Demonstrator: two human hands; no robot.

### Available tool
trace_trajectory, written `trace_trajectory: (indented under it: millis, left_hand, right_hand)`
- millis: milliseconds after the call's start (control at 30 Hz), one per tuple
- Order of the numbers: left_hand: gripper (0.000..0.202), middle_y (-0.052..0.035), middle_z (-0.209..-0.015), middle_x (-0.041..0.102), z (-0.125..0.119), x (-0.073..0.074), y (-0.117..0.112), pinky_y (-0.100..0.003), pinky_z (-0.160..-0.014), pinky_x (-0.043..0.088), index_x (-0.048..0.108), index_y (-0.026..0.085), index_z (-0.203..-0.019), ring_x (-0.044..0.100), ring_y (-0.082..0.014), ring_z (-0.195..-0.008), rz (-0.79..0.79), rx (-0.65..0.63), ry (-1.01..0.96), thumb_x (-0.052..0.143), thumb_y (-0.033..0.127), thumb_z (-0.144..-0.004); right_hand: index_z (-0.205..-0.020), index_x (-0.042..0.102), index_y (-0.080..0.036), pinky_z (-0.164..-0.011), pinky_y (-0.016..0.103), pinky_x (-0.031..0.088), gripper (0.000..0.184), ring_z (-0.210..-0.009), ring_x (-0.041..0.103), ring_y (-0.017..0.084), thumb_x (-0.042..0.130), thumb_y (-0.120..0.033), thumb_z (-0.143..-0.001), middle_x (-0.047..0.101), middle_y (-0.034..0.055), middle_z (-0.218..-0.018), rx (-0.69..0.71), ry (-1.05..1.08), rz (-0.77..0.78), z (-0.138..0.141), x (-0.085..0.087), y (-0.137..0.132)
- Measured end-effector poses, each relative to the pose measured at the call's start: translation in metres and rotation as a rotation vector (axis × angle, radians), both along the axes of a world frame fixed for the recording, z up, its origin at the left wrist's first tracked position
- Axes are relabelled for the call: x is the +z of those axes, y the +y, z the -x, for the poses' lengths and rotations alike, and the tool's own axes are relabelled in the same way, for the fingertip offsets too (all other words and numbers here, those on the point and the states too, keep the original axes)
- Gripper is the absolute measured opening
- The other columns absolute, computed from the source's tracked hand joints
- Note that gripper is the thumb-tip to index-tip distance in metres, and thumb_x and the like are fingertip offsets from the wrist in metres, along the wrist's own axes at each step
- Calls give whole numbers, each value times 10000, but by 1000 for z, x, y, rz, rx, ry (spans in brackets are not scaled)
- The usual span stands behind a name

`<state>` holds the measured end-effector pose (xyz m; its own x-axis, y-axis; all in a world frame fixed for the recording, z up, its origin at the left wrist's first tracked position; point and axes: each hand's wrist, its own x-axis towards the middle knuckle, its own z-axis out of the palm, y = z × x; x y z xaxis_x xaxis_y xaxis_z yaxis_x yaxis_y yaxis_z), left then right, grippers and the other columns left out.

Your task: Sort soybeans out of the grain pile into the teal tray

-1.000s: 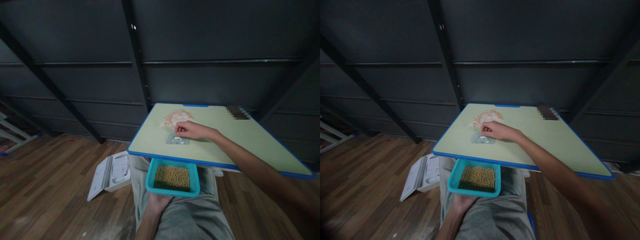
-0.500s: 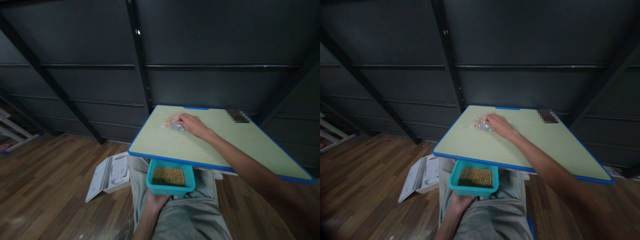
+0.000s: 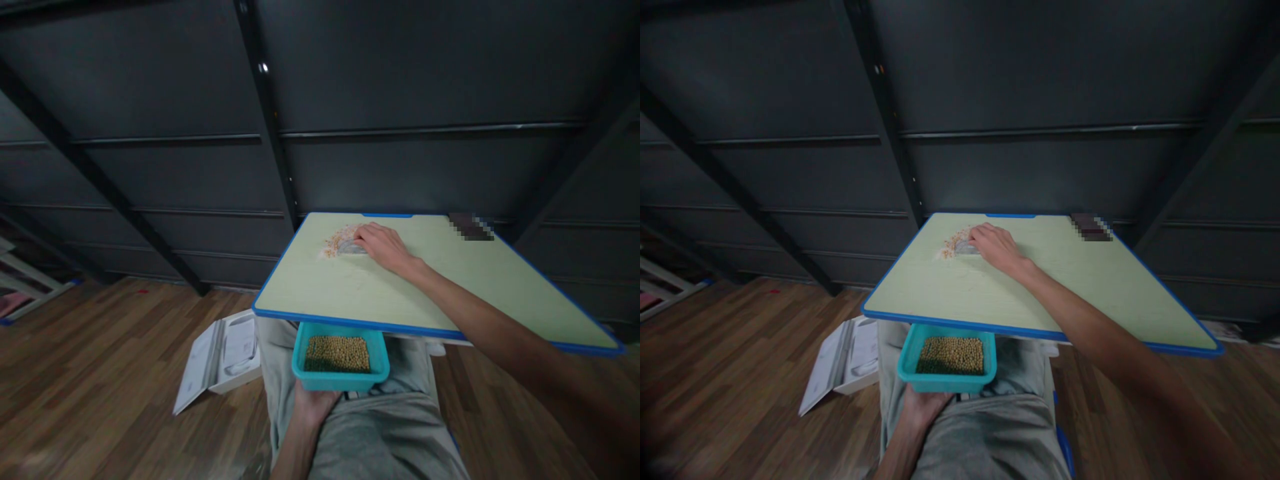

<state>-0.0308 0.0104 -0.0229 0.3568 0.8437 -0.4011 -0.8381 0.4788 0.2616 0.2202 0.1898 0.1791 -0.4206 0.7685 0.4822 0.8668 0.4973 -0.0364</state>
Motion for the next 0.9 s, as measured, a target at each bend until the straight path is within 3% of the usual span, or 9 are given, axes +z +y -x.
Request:
trace_trajectory:
  millis: [633,767,900]
  left_hand:
    - [320,-73,-1155,836,-1,0,0,-580,-1135,541,763,302,-1226,750,-339,-1175,31,-12,-4,691,329,-915]
    - [310,-74,-1139,841,-1,-3,1,-571,-1128,545,760,280,-1220,762,-329,-1141,40,-13,-6,660,346,-935]
    - [321,-74,-1153,839,0,-3,1,-572,-1131,542,755,280,-1219,773,-327,-1102,2,-33,-13,688,341,-911]
  right_hand:
    - [-1067,689,-185,-890,382,434,207,-1031,642,287,494,-257,-1070,746,139,-1106,-35,178,-50,-9,9,-4]
    - [-1080,666,-199,-837,376,464,191,-984,671,279,499,-287,-1052,743,134,-1110,-112,333,-73,-24,8,7]
    - [-1158,587,-192,-684,324,506,239,-783,693,222,467,-367,-1048,735,96,-955,-191,627,-1,-52,-5,27]
